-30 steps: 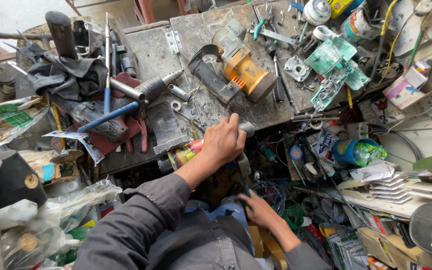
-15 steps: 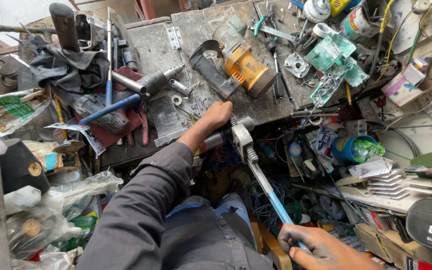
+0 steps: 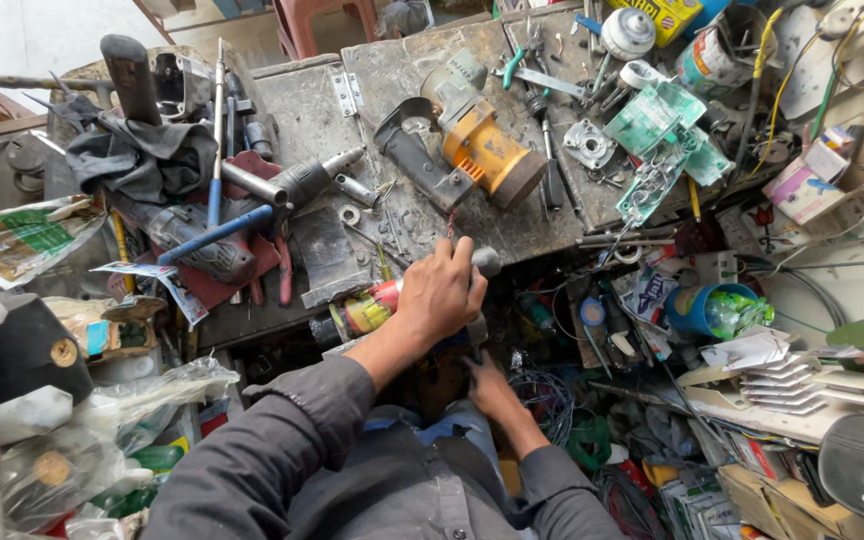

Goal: The person works at a cluttered workbench repairing a handheld power tool. They hold the tool's cylindrical motor housing, unscrew and separate its parts by hand, manipulate internal components, reassemble the housing, and finally wipe the tool with a rag.

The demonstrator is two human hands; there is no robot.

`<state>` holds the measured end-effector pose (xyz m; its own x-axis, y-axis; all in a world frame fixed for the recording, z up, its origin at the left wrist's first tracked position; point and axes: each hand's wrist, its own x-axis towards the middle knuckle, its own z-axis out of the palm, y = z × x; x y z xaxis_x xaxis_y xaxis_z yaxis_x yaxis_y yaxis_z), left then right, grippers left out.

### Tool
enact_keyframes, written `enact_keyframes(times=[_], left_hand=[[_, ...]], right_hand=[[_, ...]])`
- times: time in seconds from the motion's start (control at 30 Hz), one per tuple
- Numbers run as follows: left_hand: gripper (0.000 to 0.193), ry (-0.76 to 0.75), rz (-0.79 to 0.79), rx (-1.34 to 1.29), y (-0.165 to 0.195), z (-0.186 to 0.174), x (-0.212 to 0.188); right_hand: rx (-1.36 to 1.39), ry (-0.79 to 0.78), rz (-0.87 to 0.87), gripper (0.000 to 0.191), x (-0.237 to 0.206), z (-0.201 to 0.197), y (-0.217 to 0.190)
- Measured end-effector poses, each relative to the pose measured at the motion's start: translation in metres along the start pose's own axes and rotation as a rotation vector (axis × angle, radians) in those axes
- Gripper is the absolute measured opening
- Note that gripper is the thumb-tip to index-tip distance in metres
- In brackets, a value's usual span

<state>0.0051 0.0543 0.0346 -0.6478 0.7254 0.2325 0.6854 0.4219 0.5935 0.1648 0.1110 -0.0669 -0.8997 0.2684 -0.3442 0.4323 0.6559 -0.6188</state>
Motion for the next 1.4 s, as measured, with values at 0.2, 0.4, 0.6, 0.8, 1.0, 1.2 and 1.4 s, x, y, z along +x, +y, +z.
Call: enact_keyframes(times=[0.2,0.4,0.6,0.8,1.0,1.2,1.4], left_hand=[[0.027,-0.123,-0.129,-0.042,-0.015,0.006,0.016],[0.035,-0.279,-0.404,-0.233,-0.049,0.01,0.05],[0.037,-0.305,-0.423,-0.354,-0.055,0.015,0.05],[0.027,-0.154,-0.214,-0.118,-0.028,0.005,0.028],[0.023,0.013,-0.069,-0.091,-0.01,-0.002,0.012],[0.019,0.128,-0.076,-0.169,-0.005,-0.002,0.009],[0.022,0.064,-0.167,-0.194,-0.008,-0.004,0.012]], right_hand=[[0.043,-0.33,0.11,0.047,-0.07,-0.018,0.029],[0.173,-0.511,-0.204,0.014,-0.166,-0.05,0.101],[0.228,-0.627,0.065,0.023,-0.176,-0.04,0.114],[0.132,-0.33,0.179,0.044,-0.121,0.006,0.069],[0.102,0.044,-0.127,0.048,-0.059,0.027,0.05],[0.219,0.056,0.302,0.033,-0.067,0.031,0.036],[0.406,0.225,0.134,0.031,-0.062,0.03,0.046]])
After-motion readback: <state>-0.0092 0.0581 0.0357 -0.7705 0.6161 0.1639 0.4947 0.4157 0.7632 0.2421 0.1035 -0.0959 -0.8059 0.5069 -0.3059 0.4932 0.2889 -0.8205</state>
